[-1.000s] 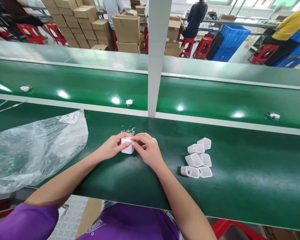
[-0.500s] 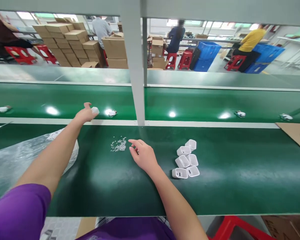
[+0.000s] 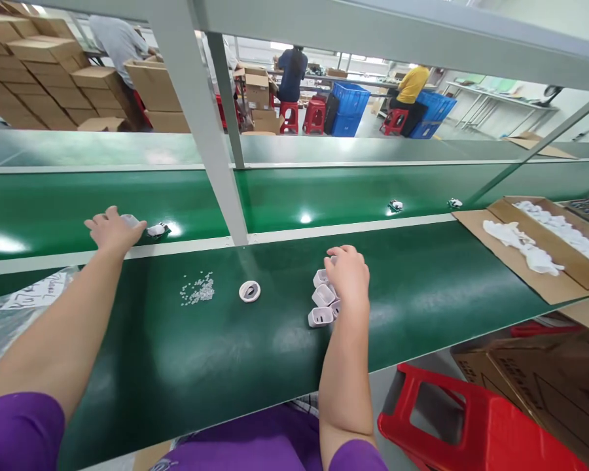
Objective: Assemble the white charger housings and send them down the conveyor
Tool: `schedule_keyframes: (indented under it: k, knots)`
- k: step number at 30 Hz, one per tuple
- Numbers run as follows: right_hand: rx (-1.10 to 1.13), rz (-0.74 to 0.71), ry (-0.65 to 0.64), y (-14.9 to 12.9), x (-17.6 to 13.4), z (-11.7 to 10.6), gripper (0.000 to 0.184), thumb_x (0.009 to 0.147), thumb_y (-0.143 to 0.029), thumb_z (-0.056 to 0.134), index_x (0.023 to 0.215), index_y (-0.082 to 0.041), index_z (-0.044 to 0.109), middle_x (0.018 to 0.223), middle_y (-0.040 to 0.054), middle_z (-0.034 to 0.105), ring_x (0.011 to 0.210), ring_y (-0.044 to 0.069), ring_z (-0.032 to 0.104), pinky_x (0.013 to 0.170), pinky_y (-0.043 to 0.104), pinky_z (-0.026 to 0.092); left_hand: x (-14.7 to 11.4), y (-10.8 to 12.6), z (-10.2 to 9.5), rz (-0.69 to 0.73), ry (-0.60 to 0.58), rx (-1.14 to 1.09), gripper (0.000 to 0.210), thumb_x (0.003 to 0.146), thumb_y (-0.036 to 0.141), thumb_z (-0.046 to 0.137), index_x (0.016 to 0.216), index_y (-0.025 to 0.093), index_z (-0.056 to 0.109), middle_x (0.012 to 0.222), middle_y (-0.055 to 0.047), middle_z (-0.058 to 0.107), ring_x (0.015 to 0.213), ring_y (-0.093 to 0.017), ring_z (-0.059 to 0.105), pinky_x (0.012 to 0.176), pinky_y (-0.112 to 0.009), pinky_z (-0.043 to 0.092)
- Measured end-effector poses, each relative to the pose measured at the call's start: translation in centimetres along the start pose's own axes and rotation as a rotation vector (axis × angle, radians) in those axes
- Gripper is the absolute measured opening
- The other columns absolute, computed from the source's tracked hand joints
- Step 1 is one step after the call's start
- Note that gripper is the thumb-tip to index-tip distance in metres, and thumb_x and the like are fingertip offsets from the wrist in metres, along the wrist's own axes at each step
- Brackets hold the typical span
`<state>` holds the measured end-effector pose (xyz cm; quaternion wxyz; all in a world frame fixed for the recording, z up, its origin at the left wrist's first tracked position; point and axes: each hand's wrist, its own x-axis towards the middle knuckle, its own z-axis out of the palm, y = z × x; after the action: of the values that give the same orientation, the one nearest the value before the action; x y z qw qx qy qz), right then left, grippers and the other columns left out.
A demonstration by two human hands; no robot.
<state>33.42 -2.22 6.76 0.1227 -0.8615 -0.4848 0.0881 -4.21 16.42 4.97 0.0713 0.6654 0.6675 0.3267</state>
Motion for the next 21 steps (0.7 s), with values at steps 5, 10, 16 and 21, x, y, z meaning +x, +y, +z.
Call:
schedule_keyframes:
  k: [5, 10, 16, 21]
  knots:
    - [0.011, 0.079, -0.084, 1.5, 1.3, 0.9, 0.02, 0.08, -0.02, 0.055, 0.085, -0.025, 0.073, 0.1, 0.0062, 0.069, 0.087, 0.023, 0.064, 0.066, 0.03, 0.043, -1.5, -0.9, 0.6, -0.044, 0.125, 0.014, 0.052, 0.082, 0.015, 0.057, 0.13, 0.0, 0.045, 0.135, -0.023, 0.049, 0.13, -0.036, 0.038, 0.109, -0.056, 0.028]
    - [0.236, -0.024, 0.16, 1.1, 1.0, 1.5, 0.019, 0.077, -0.019, 0.053, 0.088, -0.021, 0.068, 0.102, 0.0092, 0.067, 0.092, 0.025, 0.064, 0.075, 0.036, 0.048, -7.5, 1.5, -0.1, 0.13, 0.075, -0.16, 0.046, 0.082, 0.024, 0.056, 0.126, 0.015, 0.052, 0.131, -0.014, 0.055, 0.121, -0.029, 0.049, 0.103, -0.043, 0.041]
    - [1.189, -0.534, -0.236, -5.6, -2.4, 5.0, 0.037, 0.077, -0.041, 0.066, 0.108, -0.026, 0.054, 0.12, 0.0062, 0.064, 0.101, 0.021, 0.066, 0.077, 0.034, 0.058, -17.2, 4.6, -0.2, 0.208, -0.468, -0.568, 0.059, 0.076, 0.038, 0.069, 0.13, 0.024, 0.05, 0.129, -0.01, 0.059, 0.108, -0.023, 0.06, 0.087, -0.037, 0.054]
    - [1.294, -0.56, -0.657, -10.0, -6.4, 8.3, 0.037, 0.081, -0.042, 0.065, 0.111, -0.025, 0.051, 0.129, 0.0083, 0.06, 0.1, 0.02, 0.067, 0.081, 0.036, 0.061, -19.4, 4.0, 0.5, 0.036, -0.547, -0.853, 0.059, 0.079, 0.042, 0.068, 0.131, 0.022, 0.049, 0.127, -0.012, 0.062, 0.104, -0.023, 0.064, 0.079, -0.034, 0.057]
